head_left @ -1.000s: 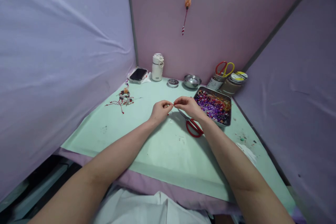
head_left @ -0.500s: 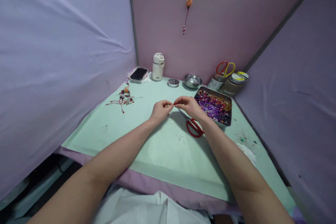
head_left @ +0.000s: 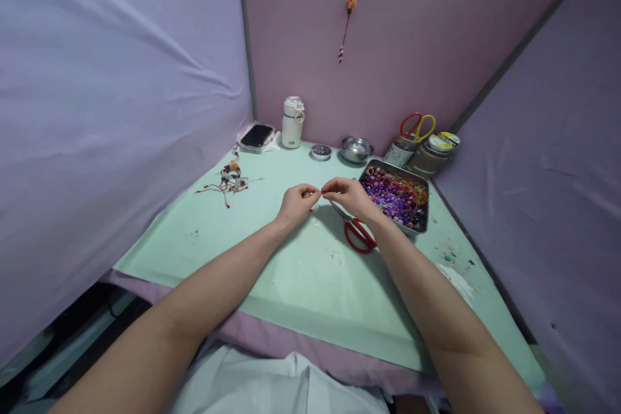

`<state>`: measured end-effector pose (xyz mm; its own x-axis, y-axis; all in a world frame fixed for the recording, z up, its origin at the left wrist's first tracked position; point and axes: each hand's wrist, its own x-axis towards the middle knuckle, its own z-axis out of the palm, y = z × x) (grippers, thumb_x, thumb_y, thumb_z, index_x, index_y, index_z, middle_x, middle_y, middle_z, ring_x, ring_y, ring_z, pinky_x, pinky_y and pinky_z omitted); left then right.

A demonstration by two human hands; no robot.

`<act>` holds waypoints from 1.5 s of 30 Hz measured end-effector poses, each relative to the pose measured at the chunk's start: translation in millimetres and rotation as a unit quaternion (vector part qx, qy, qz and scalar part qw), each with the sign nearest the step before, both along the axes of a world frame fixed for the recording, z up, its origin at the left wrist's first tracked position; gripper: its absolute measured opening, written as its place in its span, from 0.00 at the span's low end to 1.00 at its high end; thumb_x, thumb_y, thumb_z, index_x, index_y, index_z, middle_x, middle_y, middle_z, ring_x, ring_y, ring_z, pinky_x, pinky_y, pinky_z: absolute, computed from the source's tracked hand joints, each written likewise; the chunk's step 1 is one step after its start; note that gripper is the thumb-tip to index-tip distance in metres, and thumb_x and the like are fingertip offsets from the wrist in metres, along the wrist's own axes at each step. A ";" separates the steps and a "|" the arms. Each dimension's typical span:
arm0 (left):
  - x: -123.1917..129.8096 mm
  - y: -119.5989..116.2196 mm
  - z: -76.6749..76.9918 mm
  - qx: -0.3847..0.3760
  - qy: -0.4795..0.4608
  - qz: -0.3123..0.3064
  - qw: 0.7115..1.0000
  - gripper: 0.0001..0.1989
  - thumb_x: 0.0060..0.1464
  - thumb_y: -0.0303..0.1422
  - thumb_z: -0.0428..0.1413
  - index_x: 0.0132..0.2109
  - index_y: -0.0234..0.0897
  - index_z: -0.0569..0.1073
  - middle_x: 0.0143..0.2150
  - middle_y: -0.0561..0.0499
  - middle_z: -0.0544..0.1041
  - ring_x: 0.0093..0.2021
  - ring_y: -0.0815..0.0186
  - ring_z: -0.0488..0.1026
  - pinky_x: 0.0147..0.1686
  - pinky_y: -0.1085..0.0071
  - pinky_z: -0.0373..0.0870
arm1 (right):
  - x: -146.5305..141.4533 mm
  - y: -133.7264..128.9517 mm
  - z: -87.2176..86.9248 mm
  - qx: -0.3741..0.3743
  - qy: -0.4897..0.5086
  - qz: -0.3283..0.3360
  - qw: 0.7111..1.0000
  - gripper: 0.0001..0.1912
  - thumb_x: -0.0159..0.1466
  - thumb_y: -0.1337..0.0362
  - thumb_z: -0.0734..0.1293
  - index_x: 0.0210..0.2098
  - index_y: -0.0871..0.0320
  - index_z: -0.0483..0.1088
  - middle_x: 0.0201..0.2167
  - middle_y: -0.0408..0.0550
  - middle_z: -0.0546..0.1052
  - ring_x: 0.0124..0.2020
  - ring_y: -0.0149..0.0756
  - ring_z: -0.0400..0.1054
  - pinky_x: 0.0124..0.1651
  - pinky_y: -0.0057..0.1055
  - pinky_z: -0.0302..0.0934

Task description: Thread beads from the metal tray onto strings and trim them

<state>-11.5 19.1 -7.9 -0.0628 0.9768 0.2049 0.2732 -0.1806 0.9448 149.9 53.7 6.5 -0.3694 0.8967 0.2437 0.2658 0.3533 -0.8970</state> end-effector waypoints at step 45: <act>-2.1 3.9 -0.2 -0.107 -0.109 -0.073 0.986 0.14 0.42 0.41 0.59 0.31 0.33 0.77 0.26 0.50 0.72 0.25 0.71 0.62 0.26 0.71 0.56 | -0.7 -1.7 -0.8 0.015 -0.010 0.004 1.000 0.08 0.51 0.61 0.70 0.29 0.58 0.72 0.27 0.45 0.75 0.29 0.32 0.67 0.37 0.32 0.62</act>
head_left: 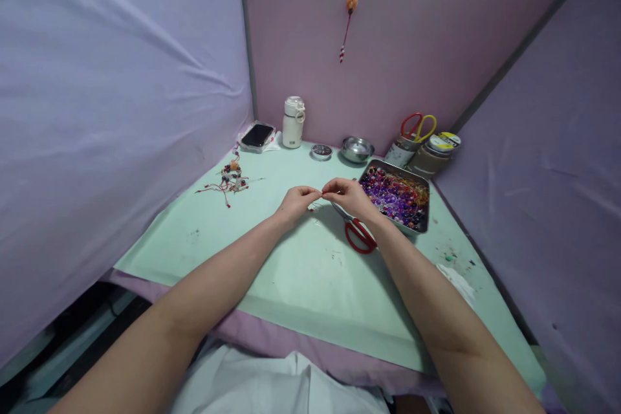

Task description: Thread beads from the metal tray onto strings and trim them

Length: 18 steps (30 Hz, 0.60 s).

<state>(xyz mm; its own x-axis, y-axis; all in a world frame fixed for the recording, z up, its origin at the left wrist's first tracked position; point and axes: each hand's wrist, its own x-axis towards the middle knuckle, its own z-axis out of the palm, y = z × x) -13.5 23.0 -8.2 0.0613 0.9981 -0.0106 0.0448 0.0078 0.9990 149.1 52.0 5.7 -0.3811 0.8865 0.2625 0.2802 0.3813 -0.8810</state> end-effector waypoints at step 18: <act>-0.3 -0.9 2.2 -0.001 0.000 -0.020 1.000 0.15 0.46 0.42 0.58 0.34 0.33 0.76 0.28 0.51 0.72 0.27 0.71 0.63 0.27 0.72 0.58 | 1.2 2.3 -3.2 0.000 0.011 -0.003 1.000 0.08 0.52 0.61 0.69 0.30 0.58 0.73 0.28 0.45 0.76 0.31 0.33 0.68 0.38 0.32 0.62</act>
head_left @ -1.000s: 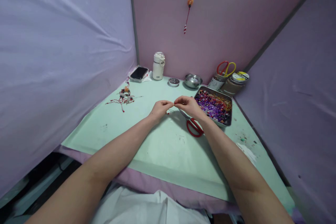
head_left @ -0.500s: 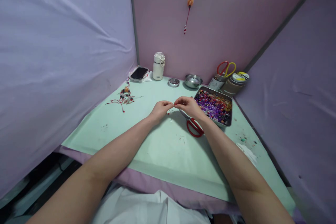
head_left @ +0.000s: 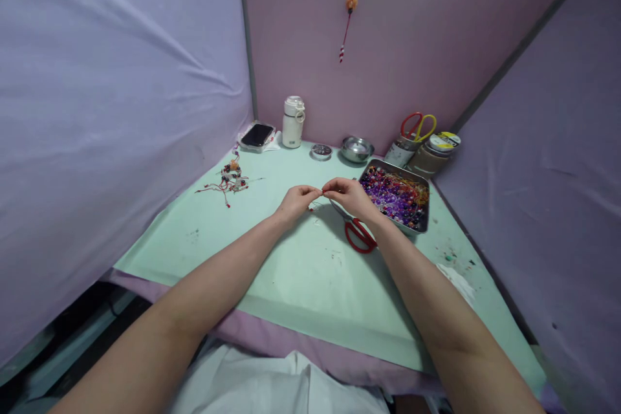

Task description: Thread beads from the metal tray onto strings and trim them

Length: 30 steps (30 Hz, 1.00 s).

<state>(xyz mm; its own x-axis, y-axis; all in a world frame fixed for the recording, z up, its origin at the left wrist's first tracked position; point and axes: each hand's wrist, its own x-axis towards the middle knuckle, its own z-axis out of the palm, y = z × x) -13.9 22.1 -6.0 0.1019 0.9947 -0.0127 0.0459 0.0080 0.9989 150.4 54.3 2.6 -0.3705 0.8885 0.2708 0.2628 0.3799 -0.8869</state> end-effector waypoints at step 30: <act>0.6 0.5 -1.2 0.036 0.042 0.027 0.998 0.11 0.45 0.38 0.57 0.32 0.34 0.73 0.26 0.53 0.70 0.26 0.72 0.60 0.26 0.73 0.55 | -1.0 -1.3 1.2 0.011 -0.030 -0.006 0.999 0.08 0.53 0.61 0.68 0.29 0.59 0.73 0.28 0.46 0.77 0.31 0.33 0.68 0.38 0.32 0.62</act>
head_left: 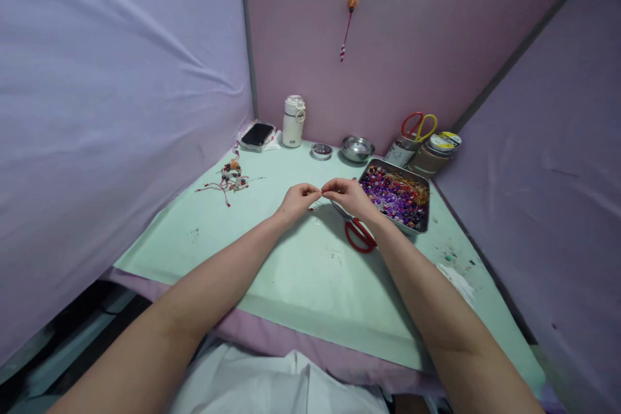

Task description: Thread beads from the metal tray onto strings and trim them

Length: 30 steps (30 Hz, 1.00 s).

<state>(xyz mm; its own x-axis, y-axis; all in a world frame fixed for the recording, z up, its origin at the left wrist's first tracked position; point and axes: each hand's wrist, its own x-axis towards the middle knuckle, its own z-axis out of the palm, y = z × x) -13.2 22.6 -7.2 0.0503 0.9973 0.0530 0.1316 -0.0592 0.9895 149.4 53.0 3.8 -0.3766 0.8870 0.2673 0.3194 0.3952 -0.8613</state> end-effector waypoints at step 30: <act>0.8 2.9 -4.3 0.006 -0.005 -0.010 1.000 0.10 0.48 0.38 0.52 0.29 0.35 0.70 0.23 0.56 0.63 0.24 0.72 0.57 0.26 0.73 0.57 | 0.0 2.4 -4.0 -0.002 0.017 -0.007 1.000 0.10 0.52 0.59 0.70 0.30 0.59 0.73 0.29 0.47 0.77 0.31 0.33 0.69 0.39 0.32 0.63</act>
<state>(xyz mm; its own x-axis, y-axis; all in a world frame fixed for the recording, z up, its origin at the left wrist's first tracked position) -12.4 25.5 -11.4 0.0688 0.9955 0.0649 0.1208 -0.0729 0.9900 149.4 55.4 -0.3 -0.3548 0.8931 0.2767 0.2945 0.3876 -0.8735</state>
